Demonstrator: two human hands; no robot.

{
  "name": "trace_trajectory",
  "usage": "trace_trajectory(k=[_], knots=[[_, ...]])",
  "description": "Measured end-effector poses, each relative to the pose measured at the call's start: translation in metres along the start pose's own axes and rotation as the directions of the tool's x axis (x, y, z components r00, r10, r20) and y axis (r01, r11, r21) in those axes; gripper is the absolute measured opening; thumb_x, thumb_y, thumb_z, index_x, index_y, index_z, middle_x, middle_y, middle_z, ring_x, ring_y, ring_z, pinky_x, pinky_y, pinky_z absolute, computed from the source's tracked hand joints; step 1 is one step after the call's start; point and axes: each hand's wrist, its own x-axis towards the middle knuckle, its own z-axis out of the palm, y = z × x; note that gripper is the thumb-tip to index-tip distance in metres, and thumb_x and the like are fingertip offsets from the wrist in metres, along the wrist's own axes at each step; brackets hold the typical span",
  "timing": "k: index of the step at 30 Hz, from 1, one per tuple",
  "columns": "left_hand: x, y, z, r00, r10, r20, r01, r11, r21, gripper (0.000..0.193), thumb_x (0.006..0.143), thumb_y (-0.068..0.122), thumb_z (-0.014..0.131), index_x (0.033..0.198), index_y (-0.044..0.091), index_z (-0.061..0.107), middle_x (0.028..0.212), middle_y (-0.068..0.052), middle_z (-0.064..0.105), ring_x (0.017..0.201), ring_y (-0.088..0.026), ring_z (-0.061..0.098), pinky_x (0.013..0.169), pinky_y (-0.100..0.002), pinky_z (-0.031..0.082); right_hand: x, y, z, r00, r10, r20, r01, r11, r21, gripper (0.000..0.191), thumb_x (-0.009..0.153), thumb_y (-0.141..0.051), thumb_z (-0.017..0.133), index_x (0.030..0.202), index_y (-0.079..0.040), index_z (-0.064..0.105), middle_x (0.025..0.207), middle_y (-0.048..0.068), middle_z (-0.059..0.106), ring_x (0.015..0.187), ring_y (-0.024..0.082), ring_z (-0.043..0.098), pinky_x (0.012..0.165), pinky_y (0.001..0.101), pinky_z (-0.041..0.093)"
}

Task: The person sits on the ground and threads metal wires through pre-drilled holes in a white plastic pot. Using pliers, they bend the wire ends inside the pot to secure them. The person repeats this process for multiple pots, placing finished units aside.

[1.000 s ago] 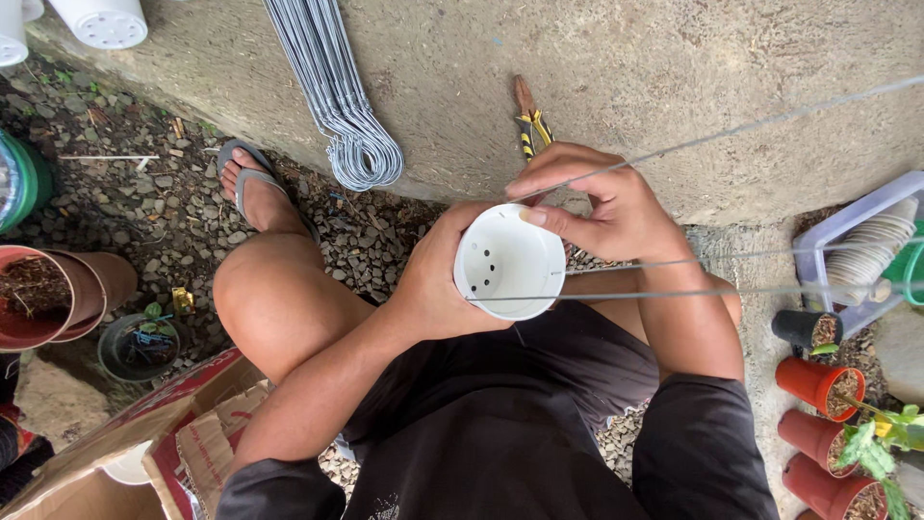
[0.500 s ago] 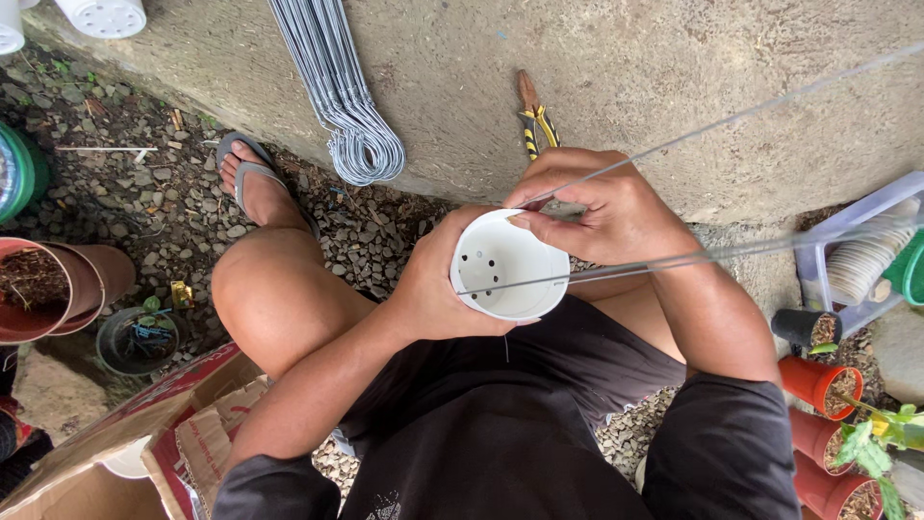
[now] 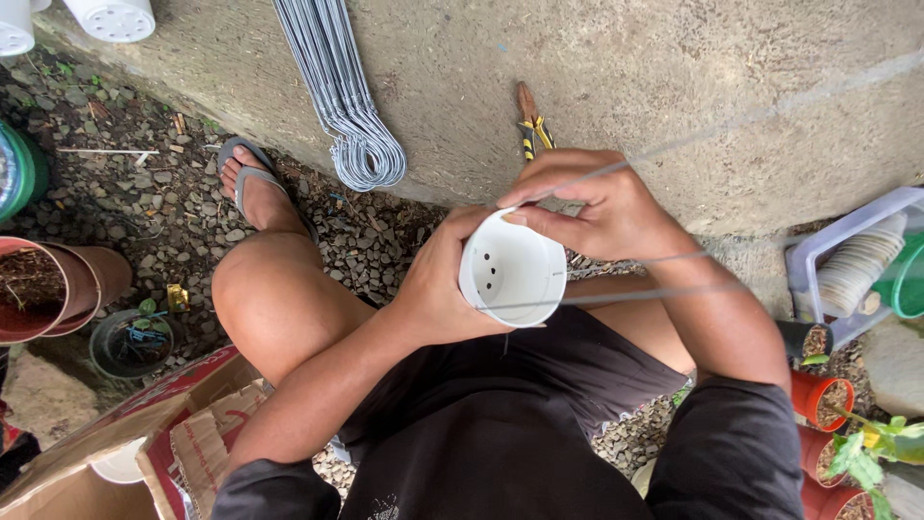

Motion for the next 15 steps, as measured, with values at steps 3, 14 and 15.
trace_trajectory(k=[3,14,15], knots=[[0.0,-0.002,-0.005,0.998,0.068,0.0,-0.068,0.993,0.092,0.1,0.067,0.032,0.101,0.139,0.006,0.035,0.131,-0.019,0.057,0.121,-0.035,0.063,0.103,-0.045,0.051,0.004,0.0,0.0,1.0,-0.027,-0.003,0.027,0.999,0.025,0.02,0.087,0.001,0.082,0.106,-0.004,0.076,0.098,0.01,0.073,0.089,0.022,0.074,0.074,0.0317,0.059],[0.004,-0.002,-0.03,0.951,0.297,0.081,-0.308,0.919,0.247,0.066,0.094,0.015,0.084,0.14,0.003,0.038,0.133,-0.017,0.058,0.119,-0.033,0.066,0.103,-0.048,0.047,0.009,-0.017,0.0,0.979,-0.196,0.059,0.199,0.979,-0.049,0.023,0.085,-0.005,0.084,0.106,-0.002,0.073,0.1,0.011,0.073,0.093,0.026,0.075,0.077,0.0367,0.062],[0.003,-0.003,-0.031,0.949,0.303,0.086,-0.314,0.913,0.259,0.066,0.094,0.015,0.084,0.141,0.003,0.038,0.134,-0.017,0.058,0.119,-0.033,0.066,0.103,-0.048,0.047,0.01,-0.017,0.001,0.975,-0.21,0.07,0.214,0.976,-0.051,0.024,0.084,-0.007,0.083,0.105,-0.002,0.074,0.099,0.011,0.073,0.093,0.027,0.075,0.077,0.0367,0.063]])
